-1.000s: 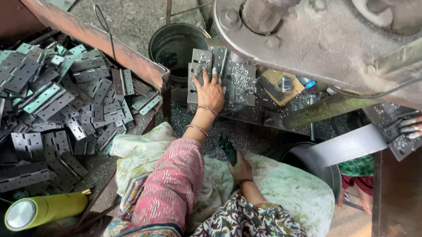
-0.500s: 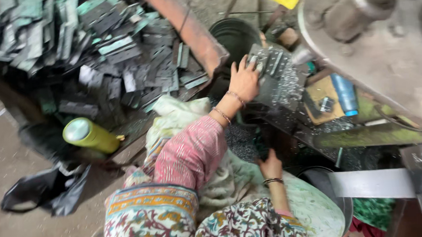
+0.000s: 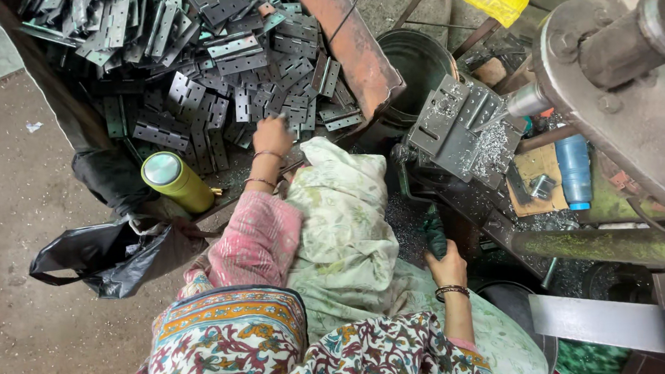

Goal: The person operates a press machine to process metal plates. They repeatedly place plates into the machine, activate the press, and remove the processed plates, placing them into a nearby bin.

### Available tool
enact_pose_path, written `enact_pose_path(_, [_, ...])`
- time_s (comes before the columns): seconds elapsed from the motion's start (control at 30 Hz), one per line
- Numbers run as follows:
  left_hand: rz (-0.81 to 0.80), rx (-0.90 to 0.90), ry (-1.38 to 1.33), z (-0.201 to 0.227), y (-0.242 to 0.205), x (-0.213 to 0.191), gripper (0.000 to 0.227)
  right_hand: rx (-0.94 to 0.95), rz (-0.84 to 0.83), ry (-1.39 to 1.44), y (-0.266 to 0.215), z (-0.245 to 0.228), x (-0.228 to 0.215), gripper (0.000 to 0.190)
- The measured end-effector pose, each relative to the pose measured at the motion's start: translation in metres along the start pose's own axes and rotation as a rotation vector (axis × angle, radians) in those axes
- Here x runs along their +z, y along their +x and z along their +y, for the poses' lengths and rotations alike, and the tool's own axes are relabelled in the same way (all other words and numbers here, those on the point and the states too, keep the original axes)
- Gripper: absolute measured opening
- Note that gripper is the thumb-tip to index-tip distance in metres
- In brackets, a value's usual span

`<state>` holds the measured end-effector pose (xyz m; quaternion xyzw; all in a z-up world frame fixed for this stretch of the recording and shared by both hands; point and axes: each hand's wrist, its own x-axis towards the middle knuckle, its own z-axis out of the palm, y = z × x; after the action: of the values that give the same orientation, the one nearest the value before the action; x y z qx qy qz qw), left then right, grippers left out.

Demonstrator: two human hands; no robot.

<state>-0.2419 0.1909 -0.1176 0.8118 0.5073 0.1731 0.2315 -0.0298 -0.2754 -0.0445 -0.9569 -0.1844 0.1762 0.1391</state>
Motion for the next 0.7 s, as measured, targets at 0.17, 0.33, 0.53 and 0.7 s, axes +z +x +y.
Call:
enact_pose_path(0.17, [-0.027, -0.042, 0.102, -0.063, -0.018, 0.049, 0.032, -0.001, 0.007, -0.012, 0.001, -0.003, -0.002, 0.057])
enact_pose_path(0.33, [-0.001, 0.060, 0.166, -0.068, -0.019, 0.068, 0.040, 0.014, 0.001, -0.012, -0.002, -0.006, -0.001, 0.057])
enact_pose_path(0.53, [-0.102, 0.092, 0.313, -0.052, -0.015, 0.059, 0.047, 0.032, -0.006, 0.004, -0.002, -0.007, -0.006, 0.056])
enact_pose_path(0.7, [-0.291, 0.035, 0.346, -0.044, -0.014, 0.041, 0.062, 0.036, -0.010, 0.000, -0.004, -0.010, -0.003, 0.056])
